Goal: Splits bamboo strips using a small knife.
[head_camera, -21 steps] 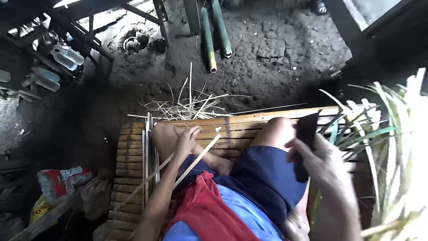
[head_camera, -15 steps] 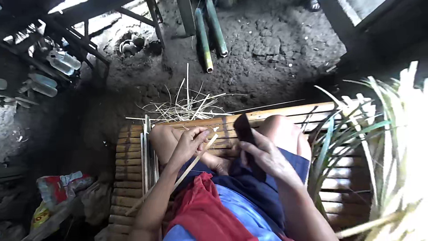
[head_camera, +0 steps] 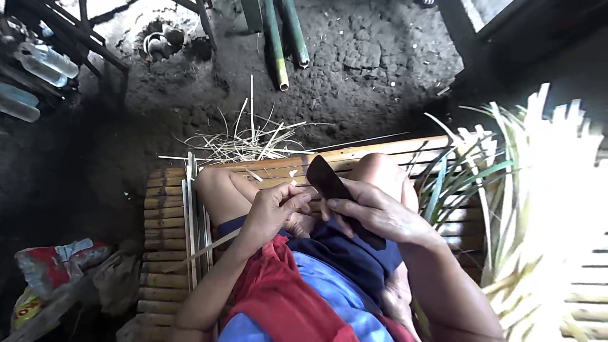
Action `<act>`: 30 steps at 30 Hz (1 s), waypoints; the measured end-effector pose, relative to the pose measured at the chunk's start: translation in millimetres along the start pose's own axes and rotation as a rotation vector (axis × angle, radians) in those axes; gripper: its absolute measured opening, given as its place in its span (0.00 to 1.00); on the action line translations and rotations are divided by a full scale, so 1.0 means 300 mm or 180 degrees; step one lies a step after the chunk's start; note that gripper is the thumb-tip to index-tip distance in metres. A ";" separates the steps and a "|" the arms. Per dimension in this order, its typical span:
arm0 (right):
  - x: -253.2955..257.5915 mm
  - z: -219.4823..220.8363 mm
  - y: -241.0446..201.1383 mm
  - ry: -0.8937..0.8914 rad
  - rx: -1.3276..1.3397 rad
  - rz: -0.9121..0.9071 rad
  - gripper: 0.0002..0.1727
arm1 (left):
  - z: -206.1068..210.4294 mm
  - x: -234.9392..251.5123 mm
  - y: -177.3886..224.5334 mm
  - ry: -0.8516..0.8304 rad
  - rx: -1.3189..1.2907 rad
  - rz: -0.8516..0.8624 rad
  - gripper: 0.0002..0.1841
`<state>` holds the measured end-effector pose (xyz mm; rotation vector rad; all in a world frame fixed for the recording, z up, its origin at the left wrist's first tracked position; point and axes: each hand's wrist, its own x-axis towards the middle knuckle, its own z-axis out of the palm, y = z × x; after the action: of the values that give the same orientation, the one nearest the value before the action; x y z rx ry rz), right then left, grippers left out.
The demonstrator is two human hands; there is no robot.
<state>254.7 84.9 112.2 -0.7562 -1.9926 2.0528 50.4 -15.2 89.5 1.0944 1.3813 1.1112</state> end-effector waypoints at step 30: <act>-0.012 0.009 -0.107 -0.0237 -0.0319 -0.0163 0.08 | -0.010 -0.023 0.036 -0.0172 -0.0501 0.0434 0.05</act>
<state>249.6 83.6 144.1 -0.6485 -2.1457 1.9933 48.6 -20.5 101.4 1.1083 1.1701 1.2576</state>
